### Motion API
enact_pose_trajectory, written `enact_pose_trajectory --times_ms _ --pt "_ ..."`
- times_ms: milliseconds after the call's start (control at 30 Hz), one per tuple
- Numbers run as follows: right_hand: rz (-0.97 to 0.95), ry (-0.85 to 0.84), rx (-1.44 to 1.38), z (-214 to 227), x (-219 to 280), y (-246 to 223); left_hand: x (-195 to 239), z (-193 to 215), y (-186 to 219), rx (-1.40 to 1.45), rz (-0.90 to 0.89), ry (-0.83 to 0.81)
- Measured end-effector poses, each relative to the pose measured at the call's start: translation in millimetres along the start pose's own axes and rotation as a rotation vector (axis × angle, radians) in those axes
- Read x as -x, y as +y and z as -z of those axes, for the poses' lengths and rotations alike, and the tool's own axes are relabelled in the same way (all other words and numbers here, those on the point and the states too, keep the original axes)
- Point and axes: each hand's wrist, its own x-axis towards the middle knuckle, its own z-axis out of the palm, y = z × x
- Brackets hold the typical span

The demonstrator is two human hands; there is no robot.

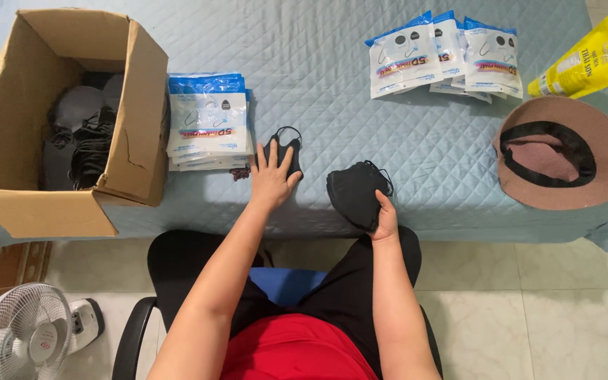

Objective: The person sits cross-legged on a chair and unpacks black face masks from a cardboard box. They separate the masks into two piles, count them, and then place them into individual plastic packaging. The person also handles a stack of empty plastic bags and a hat on the bed.

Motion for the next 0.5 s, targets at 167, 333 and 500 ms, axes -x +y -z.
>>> enact_pose_trajectory --times_ms 167,333,500 --pt "-0.023 -0.003 0.007 59.4 -24.8 9.1 6.2 2.2 36.5 -0.046 -0.038 -0.058" --pt "-0.088 -0.021 0.033 50.9 -21.2 13.8 10.4 -5.5 40.0 -0.087 -0.061 -0.083" --pt "-0.084 -0.021 0.069 42.0 -14.5 13.7 6.1 23.9 18.7 0.016 0.029 -0.050"
